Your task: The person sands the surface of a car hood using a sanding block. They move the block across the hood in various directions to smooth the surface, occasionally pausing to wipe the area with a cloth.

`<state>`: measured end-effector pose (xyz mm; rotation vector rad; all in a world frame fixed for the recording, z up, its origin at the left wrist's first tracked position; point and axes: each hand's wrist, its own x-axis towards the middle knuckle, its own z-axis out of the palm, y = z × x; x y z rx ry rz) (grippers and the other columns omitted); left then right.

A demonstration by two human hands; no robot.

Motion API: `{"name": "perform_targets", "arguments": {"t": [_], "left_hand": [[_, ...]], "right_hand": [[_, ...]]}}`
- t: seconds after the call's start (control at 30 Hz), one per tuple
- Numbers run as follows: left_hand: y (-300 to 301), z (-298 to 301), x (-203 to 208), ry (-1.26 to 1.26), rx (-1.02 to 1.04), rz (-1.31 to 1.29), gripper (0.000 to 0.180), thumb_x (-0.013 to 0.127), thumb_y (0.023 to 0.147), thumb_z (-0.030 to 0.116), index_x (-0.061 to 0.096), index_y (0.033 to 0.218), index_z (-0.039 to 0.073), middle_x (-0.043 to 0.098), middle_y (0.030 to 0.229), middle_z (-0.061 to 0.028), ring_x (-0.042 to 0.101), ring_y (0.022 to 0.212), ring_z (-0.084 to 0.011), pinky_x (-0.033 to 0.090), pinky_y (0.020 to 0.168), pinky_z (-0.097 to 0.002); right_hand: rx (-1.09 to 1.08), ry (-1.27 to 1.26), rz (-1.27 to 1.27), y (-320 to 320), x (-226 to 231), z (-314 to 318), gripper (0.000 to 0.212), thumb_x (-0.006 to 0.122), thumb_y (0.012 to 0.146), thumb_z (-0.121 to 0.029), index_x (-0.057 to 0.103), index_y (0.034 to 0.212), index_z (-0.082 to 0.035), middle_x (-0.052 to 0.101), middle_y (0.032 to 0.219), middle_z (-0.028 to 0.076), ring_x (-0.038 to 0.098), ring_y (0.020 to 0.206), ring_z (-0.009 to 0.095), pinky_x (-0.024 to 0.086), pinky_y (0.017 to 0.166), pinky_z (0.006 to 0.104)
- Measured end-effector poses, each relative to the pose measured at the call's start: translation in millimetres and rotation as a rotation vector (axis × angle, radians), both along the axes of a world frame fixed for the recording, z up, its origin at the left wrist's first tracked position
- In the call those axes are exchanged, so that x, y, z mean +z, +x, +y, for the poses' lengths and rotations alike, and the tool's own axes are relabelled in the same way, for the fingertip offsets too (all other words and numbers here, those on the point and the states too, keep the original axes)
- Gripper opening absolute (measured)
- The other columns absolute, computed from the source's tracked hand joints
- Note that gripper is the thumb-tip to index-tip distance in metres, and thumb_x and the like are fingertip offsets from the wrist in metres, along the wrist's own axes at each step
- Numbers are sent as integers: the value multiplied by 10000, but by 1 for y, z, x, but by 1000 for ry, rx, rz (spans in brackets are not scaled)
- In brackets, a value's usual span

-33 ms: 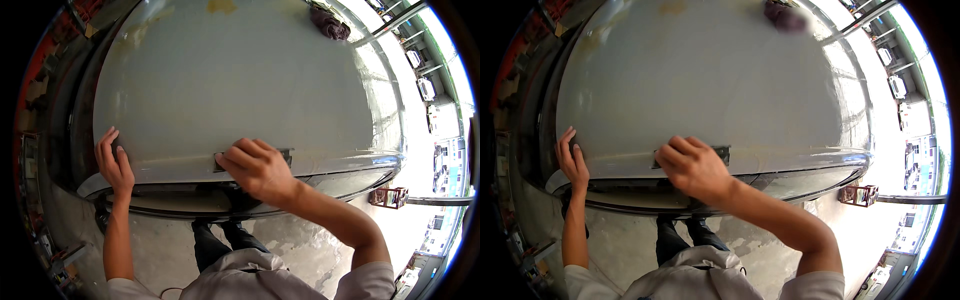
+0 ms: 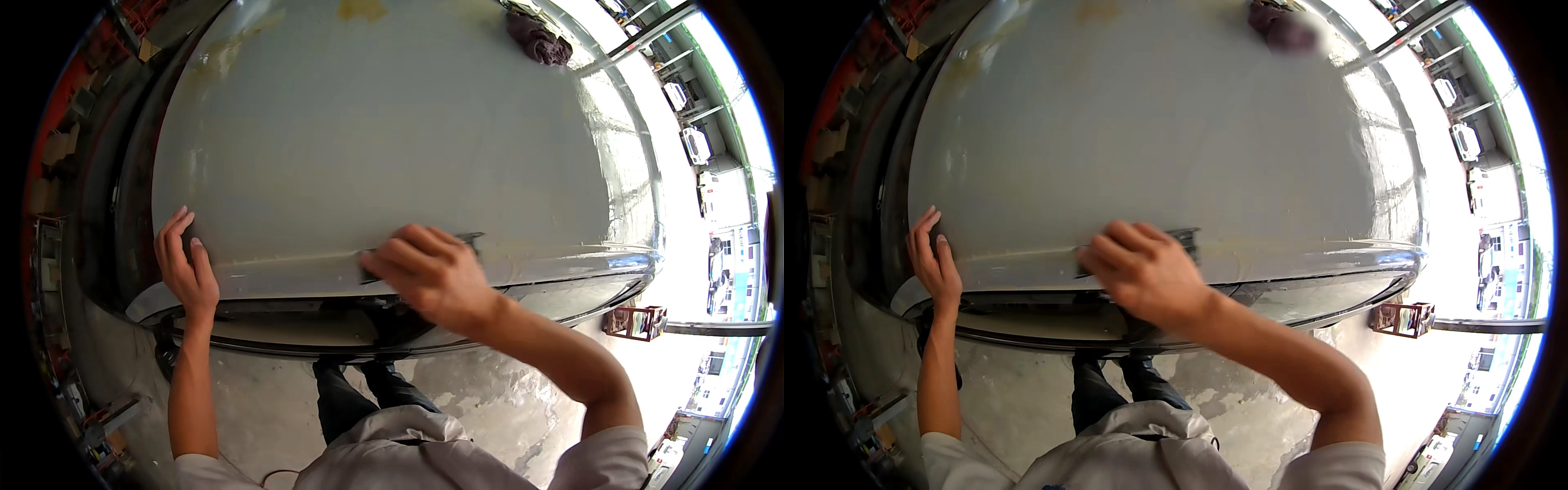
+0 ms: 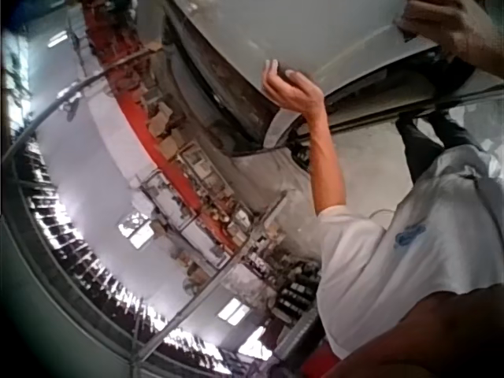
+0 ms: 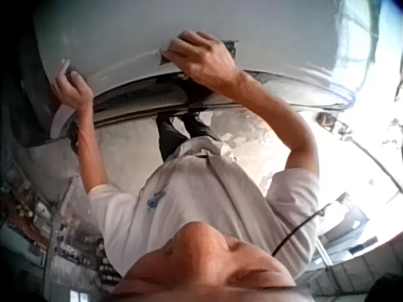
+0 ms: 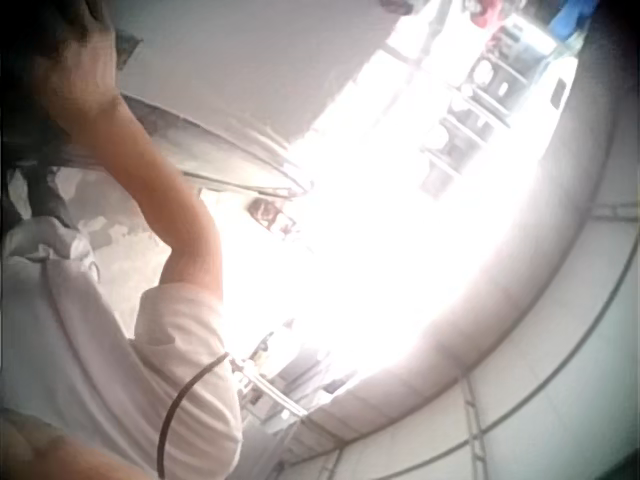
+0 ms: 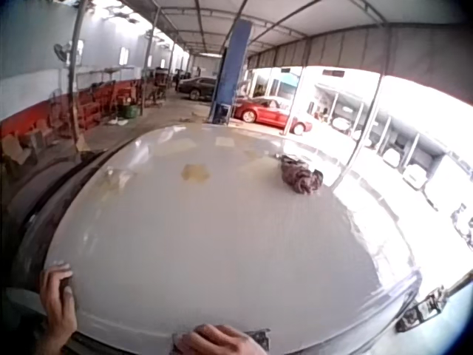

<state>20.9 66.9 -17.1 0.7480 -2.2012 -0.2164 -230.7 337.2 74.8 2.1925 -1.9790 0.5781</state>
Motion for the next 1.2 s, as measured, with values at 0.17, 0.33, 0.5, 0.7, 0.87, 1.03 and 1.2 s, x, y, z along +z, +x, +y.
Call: {"name": "perform_targets", "arguments": {"t": [0.17, 0.33, 0.5, 0.7, 0.87, 1.03, 1.2], "left_hand": [[4, 3, -2, -20, 31, 1, 323, 496, 955, 72, 665, 1225, 20, 659, 1329, -130, 594, 1224, -326, 452, 1062, -447], [-5, -2, -2, 10, -43, 54, 310, 491, 961, 38, 675, 1209, 9, 667, 1317, -131, 612, 1201, -329, 470, 1041, -443], [-4, 49, -7, -51, -151, 7, 311, 498, 994, 23, 689, 1238, -5, 681, 1299, -133, 623, 1226, -333, 477, 1065, -457], [-111, 186, 18, -12, -445, 8, 343, 633, 904, 63, 727, 1232, 23, 688, 1325, -126, 623, 1253, -340, 476, 1106, -480], [-171, 230, 45, 70, -673, 8, 407, 667, 835, 33, 736, 1236, 51, 698, 1325, -86, 632, 1232, -313, 506, 1068, -468], [-134, 180, 36, -53, -646, -4, 432, 642, 799, -60, 747, 1205, 44, 725, 1277, -93, 669, 1144, -313, 550, 988, -434], [-92, 129, 34, -74, -607, -2, 299, 698, 825, -43, 775, 1107, 21, 765, 1181, -95, 687, 1071, -312, 567, 925, -413]], "right_hand": [[-40, 68, 17, -23, 0, 34, 370, 727, 756, -61, 721, 1125, -42, 616, 1000, 50, 627, 995, 224, 549, 863, 365], [23, 92, 91, 25, -7, -31, 364, 716, 749, -89, 686, 1109, -41, 585, 1017, 43, 608, 1044, 208, 563, 824, 348], [-106, 16, 7, -47, 4, 61, 305, 721, 791, -18, 751, 1086, -85, 641, 990, 16, 628, 1004, 204, 604, 808, 340], [-426, 31, -26, -107, 30, 159, 244, 723, 809, 15, 796, 1023, -78, 694, 969, 23, 667, 917, 208, 593, 747, 343], [-433, 5, -131, -103, 28, 154, 228, 716, 816, 11, 788, 1023, -55, 699, 976, 42, 668, 936, 233, 559, 811, 372], [-265, -12, -136, -69, 13, 94, 224, 668, 810, -5, 763, 1001, -75, 709, 1052, 46, 665, 1051, 229, 548, 912, 381], [-200, -52, -181, -91, 13, 109, 209, 674, 824, 10, 768, 994, -68, 716, 1031, 42, 675, 1007, 219, 585, 883, 365]]}}
